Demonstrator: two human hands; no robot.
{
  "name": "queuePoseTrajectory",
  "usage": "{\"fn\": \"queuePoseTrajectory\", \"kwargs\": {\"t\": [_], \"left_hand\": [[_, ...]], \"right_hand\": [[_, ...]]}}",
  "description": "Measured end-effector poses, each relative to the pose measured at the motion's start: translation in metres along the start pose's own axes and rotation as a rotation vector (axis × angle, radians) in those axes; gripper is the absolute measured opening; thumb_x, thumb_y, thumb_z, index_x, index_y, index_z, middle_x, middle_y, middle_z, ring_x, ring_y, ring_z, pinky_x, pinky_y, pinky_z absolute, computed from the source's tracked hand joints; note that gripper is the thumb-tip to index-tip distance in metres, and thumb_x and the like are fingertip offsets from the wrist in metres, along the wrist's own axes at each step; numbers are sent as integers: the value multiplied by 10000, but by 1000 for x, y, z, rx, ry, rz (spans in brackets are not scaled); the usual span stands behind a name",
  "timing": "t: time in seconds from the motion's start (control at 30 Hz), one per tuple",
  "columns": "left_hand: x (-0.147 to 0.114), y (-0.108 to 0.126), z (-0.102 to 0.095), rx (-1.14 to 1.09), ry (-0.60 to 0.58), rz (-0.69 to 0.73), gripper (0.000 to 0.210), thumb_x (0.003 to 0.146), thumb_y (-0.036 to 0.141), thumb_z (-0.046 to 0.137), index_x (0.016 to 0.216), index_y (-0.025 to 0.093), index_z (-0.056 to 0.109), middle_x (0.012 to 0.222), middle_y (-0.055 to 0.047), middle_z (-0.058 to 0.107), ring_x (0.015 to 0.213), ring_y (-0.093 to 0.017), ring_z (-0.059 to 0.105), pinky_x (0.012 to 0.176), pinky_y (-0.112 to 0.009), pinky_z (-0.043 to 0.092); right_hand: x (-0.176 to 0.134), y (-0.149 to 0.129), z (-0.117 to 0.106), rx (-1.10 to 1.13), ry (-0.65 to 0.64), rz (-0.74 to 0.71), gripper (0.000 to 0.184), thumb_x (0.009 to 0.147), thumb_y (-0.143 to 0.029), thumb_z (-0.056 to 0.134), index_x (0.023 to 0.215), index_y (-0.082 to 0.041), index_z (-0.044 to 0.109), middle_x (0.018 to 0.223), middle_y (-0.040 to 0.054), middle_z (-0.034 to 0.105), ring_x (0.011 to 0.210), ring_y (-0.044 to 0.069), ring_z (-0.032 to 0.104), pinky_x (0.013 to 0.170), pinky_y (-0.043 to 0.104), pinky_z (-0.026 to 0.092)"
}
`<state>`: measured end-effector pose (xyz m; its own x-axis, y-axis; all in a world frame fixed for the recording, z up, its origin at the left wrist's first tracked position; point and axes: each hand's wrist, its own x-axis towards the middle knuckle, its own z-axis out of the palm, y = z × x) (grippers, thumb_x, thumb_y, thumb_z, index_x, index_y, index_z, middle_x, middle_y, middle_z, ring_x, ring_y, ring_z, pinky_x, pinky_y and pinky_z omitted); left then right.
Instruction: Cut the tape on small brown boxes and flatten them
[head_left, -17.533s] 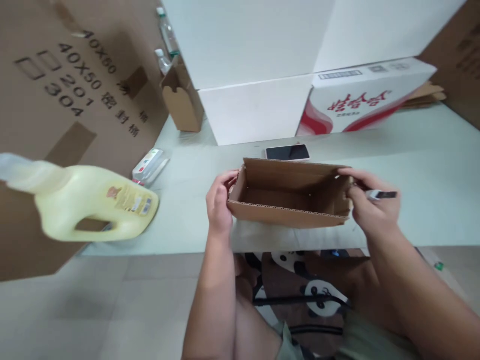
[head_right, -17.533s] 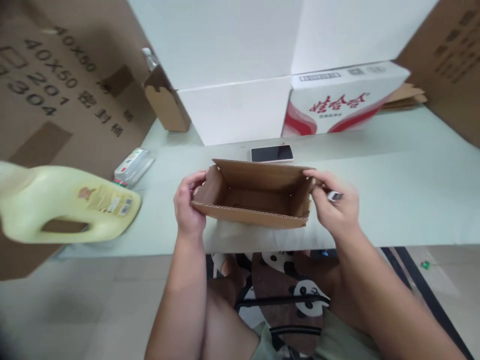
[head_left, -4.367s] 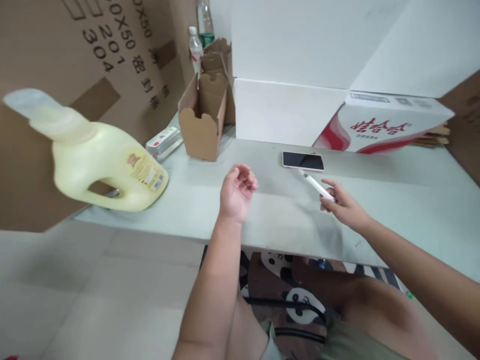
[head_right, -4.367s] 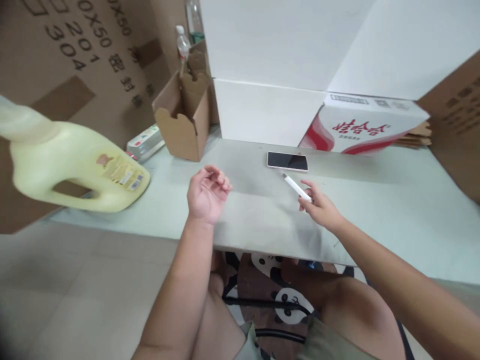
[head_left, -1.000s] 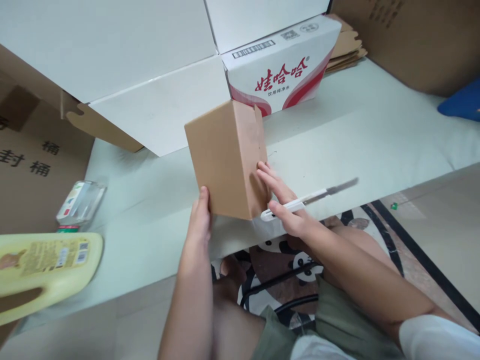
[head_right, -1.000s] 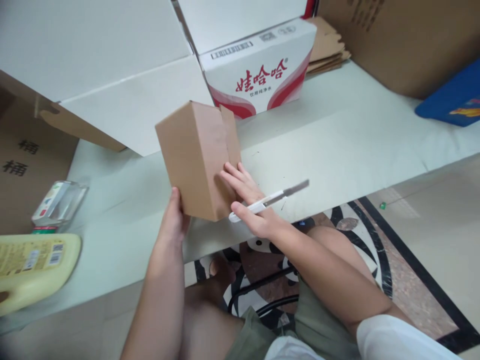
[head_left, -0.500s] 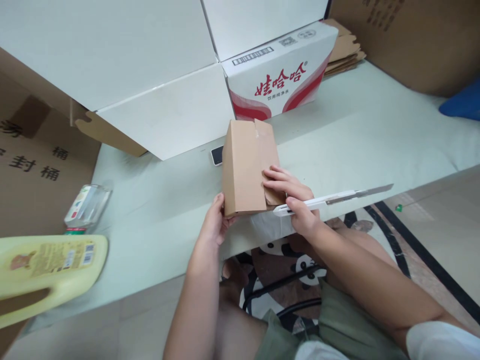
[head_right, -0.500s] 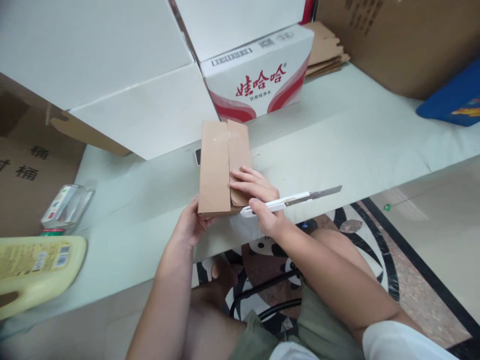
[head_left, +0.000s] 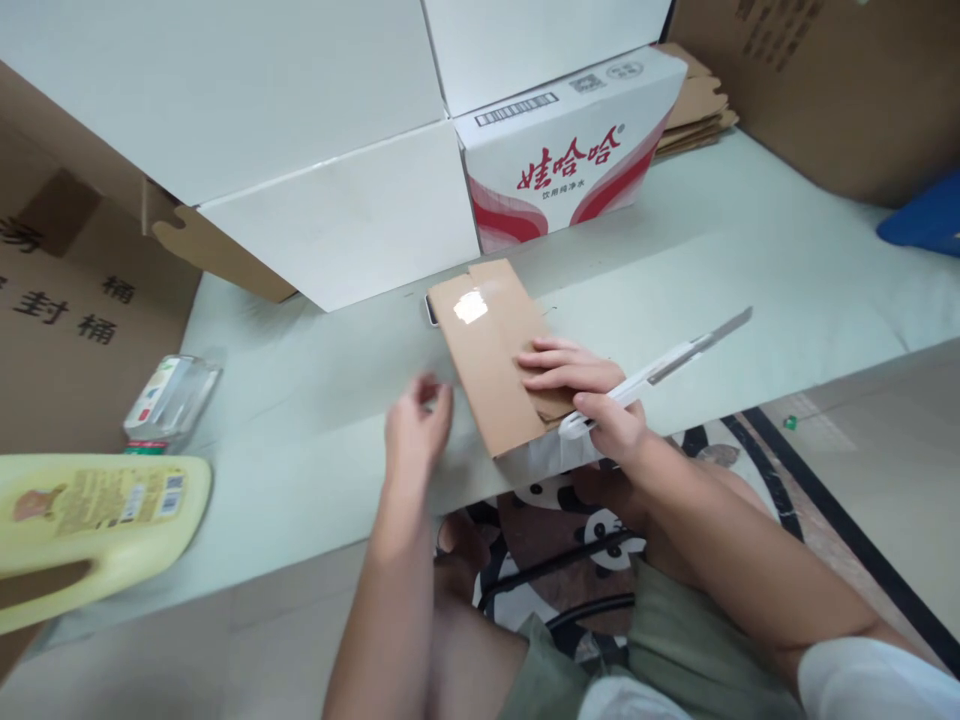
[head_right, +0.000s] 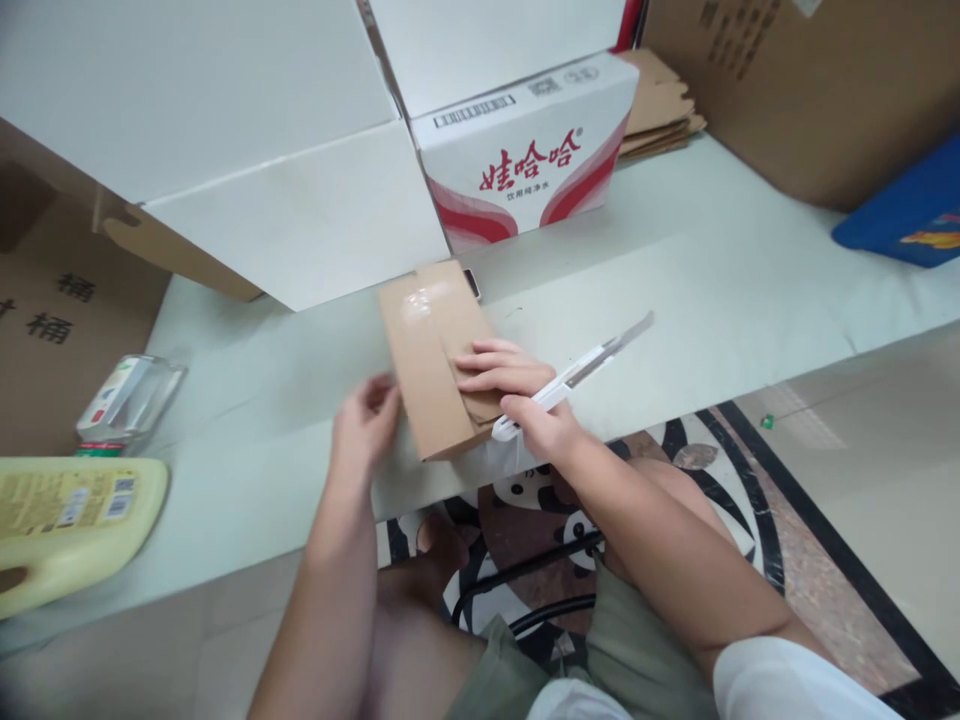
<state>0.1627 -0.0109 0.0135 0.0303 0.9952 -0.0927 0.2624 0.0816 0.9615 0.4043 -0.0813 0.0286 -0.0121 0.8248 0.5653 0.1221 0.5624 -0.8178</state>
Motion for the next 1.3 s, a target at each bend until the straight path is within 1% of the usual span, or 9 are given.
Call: {"fn": "queuePoseTrajectory", "kwargs": {"t": [0.1,0.23,0.4,0.5,0.63,0.73,0.97,1.13,1.3], "left_hand": [[6,3,-16,54,216,421,492,834,483,710,1265,255,644,1447,-108,602,1417,-290,502,1192,-456,365],[4,5,-21,24,161,538,427,868,511,645,1205,254,699,1293,-81,669,1262,-280,601,1118,-441,442],[-2,6,-9,-25,219,549,308,885,407,609,1098,241,759,1150,-67,695,1122,-245,633,1028,-400,489],[-5,5,-2,-2,242,573,311,903,401,587,1113,244,754,1137,-64,692,1115,-243,630,1024,-403,487],[-8,3,3,-7,301,629,320,952,398,539,1142,241,743,1122,-68,688,1092,-237,632,1010,-404,486],[-12,1,8,-18,308,649,318,970,392,530,1157,238,736,1130,-72,684,1092,-236,629,1008,-402,479],[-24,-2,33,39,207,690,368,1010,433,468,1248,244,675,1228,-98,662,1169,-254,595,1044,-438,456],[-26,-6,42,-25,200,718,361,1017,435,450,1252,258,659,1218,-92,654,1157,-250,601,1028,-432,468],[-29,-4,36,27,165,708,361,1029,424,437,1274,252,639,1245,-99,653,1184,-250,592,1032,-435,472]], "right_hand": [[2,-2,5,161,-239,-32,357,935,-417,528,1001,-225,821,1160,89,795,1228,281,667,1114,454,467],[2,-8,9,358,-406,42,294,876,-315,540,910,-201,808,1055,98,812,1136,264,694,1085,428,481],[8,-23,1,416,90,373,202,691,-137,555,827,-240,663,895,11,728,903,192,719,807,346,595],[13,-28,0,268,354,491,285,642,-97,584,870,-262,537,750,-64,603,547,96,591,456,209,467],[15,-38,3,2,305,560,439,737,-177,692,1092,-308,469,841,-62,660,407,65,468,352,209,396],[15,-58,1,-139,225,506,194,824,-234,683,949,-263,537,1003,2,692,463,56,525,392,220,426],[16,-87,-8,326,207,393,238,841,-396,632,1066,-362,700,811,7,707,753,227,713,702,419,610],[13,-74,3,252,288,313,199,795,-403,777,982,-354,728,681,-28,664,586,164,615,545,305,506],[10,-82,15,-182,70,312,216,952,-431,615,963,-255,739,658,-9,678,526,129,571,488,267,412]]}}
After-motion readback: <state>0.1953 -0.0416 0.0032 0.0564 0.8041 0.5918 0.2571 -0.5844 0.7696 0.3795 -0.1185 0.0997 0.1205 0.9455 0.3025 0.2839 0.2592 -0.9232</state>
